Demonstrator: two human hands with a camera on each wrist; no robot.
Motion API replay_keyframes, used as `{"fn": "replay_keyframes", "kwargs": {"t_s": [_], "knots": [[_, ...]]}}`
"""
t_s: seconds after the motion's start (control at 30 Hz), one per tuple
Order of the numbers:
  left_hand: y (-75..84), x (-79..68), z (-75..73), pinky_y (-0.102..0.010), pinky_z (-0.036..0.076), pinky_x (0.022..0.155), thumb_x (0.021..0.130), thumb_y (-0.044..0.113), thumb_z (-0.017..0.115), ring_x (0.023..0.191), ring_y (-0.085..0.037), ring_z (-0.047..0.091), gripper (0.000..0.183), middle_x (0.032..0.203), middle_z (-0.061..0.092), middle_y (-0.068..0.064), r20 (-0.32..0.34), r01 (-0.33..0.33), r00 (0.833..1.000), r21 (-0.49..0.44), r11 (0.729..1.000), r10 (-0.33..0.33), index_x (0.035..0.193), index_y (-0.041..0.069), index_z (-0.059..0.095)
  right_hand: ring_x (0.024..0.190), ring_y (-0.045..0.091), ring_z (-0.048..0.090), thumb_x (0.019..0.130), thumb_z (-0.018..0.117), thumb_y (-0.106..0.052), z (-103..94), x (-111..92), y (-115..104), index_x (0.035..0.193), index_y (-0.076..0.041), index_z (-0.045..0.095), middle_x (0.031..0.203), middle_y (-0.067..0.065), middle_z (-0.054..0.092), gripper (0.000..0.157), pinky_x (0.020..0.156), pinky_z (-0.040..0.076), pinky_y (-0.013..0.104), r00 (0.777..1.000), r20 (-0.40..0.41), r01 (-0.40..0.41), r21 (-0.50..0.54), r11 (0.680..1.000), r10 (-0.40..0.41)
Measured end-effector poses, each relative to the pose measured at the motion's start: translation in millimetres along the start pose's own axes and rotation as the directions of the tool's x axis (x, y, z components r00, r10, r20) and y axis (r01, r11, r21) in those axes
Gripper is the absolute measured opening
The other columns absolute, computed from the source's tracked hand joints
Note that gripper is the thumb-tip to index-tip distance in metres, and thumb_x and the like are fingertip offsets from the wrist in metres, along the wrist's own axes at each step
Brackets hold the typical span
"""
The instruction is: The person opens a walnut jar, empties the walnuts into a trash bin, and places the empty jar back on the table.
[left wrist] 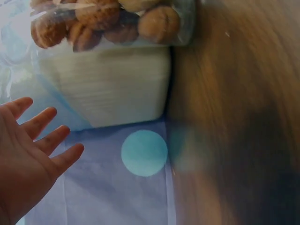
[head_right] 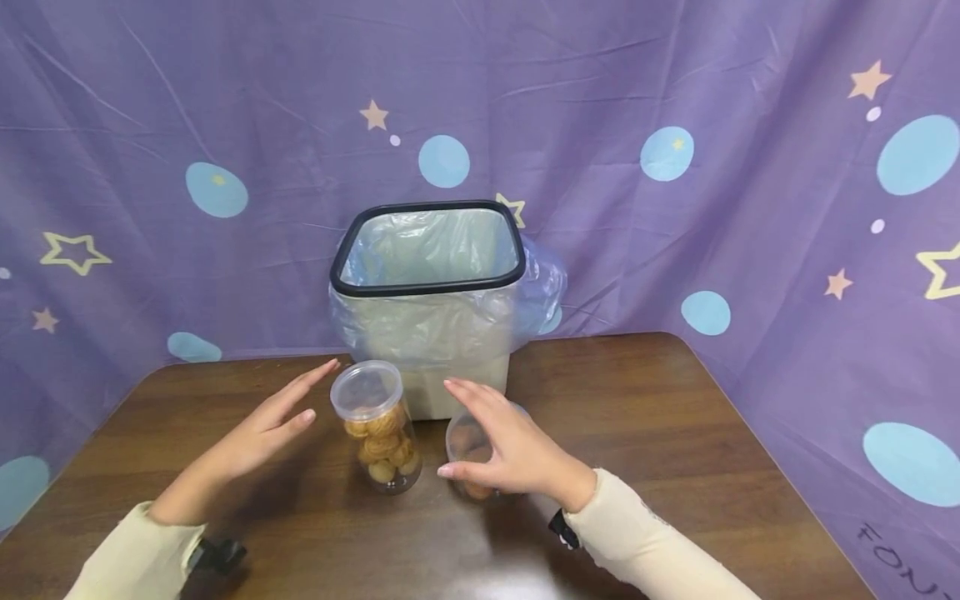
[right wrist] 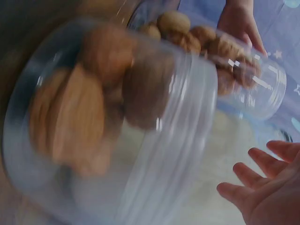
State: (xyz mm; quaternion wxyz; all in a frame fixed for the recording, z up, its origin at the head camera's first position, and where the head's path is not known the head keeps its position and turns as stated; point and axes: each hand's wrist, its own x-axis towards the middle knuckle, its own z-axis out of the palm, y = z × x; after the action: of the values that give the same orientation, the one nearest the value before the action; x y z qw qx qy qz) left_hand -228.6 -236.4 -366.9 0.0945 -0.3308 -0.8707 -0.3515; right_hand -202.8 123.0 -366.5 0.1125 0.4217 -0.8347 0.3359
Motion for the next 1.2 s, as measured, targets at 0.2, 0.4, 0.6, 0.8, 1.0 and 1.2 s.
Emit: {"fn": "replay_keyframes", "kwargs": {"t_s": [0.2, 0.4, 0.6, 0.8, 1.0, 1.2], "knots": [[6.4, 5.8, 2.7, -0.014, 0.015, 0.11, 0.091, 0.002, 0.053, 0.139, -0.02, 0.026, 0.064, 0.152, 0.03, -0.009, -0.019, -0.054, 0.998, -0.069, 0.996, 0.053, 0.149, 0.015, 0.028, 0.137, 0.028, 0.031, 0.079, 0.069, -0.053, 15.6, 6.6, -5.8, 0.148, -0.008, 0.026, 0.15, 0.012, 0.033, 0.093, 0.109, 0.029, 0.049, 0.999, 0.014, -0.035, 0.018, 0.999, 0.035], [11.6, 13.9, 4.9, -0.017, 0.015, 0.111, 0.093, 0.01, 0.054, 0.139, -0.008, 0.024, 0.063, 0.152, 0.031, -0.012, -0.021, -0.099, 0.995, -0.148, 0.984, 0.097, 0.149, 0.012, 0.026, 0.138, 0.029, 0.029, 0.076, 0.074, -0.045, 28.3, 11.6, -13.0, 0.149, -0.006, 0.025, 0.15, 0.017, 0.031, 0.095, 0.111, 0.027, 0.049, 0.995, 0.026, -0.101, 0.05, 0.994, 0.099], [15.3, 23.1, 6.3, -0.017, 0.027, 0.107, 0.095, 0.024, 0.055, 0.133, -0.015, 0.036, 0.063, 0.147, 0.036, -0.019, -0.043, -0.142, 0.99, -0.261, 0.955, 0.136, 0.149, 0.009, 0.026, 0.139, 0.028, 0.026, 0.075, 0.075, -0.046, 40.6, 16.5, -23.4, 0.149, -0.005, 0.022, 0.152, 0.014, 0.028, 0.1, 0.11, 0.027, 0.051, 0.98, 0.033, -0.2, 0.09, 0.976, 0.198], [19.4, 28.8, 8.3, -0.021, 0.033, 0.104, 0.091, 0.039, 0.061, 0.126, -0.009, 0.042, 0.074, 0.142, 0.04, -0.024, -0.036, -0.128, 0.992, -0.328, 0.936, 0.123, 0.147, 0.004, 0.028, 0.138, 0.03, 0.027, 0.075, 0.075, -0.048, 53.3, 25.1, -32.1, 0.149, -0.003, 0.021, 0.15, 0.019, 0.029, 0.102, 0.11, 0.028, 0.049, 0.959, 0.004, -0.281, 0.129, 0.951, 0.283], [23.6, 32.3, 12.2, -0.016, 0.033, 0.102, 0.082, 0.039, 0.071, 0.125, -0.004, 0.043, 0.084, 0.138, 0.043, -0.028, -0.043, -0.127, 0.992, -0.368, 0.921, 0.12, 0.144, -0.002, 0.031, 0.135, 0.032, 0.032, 0.075, 0.076, -0.045, 66.1, 31.5, -36.6, 0.147, -0.001, 0.024, 0.148, 0.019, 0.032, 0.099, 0.108, 0.03, 0.05, 0.95, -0.045, -0.295, 0.194, 0.936, 0.309], [27.5, 30.0, 14.4, -0.018, 0.039, 0.098, 0.078, 0.015, 0.077, 0.117, -0.002, 0.049, 0.078, 0.134, 0.048, -0.027, -0.036, -0.058, 0.998, -0.395, 0.917, 0.047, 0.141, -0.004, 0.035, 0.13, 0.026, 0.04, 0.076, 0.077, -0.036, 75.4, 35.9, -39.2, 0.144, -0.004, 0.03, 0.14, 0.014, 0.042, 0.089, 0.107, 0.033, 0.048, 0.957, -0.096, -0.237, 0.283, 0.929, 0.274]]}}
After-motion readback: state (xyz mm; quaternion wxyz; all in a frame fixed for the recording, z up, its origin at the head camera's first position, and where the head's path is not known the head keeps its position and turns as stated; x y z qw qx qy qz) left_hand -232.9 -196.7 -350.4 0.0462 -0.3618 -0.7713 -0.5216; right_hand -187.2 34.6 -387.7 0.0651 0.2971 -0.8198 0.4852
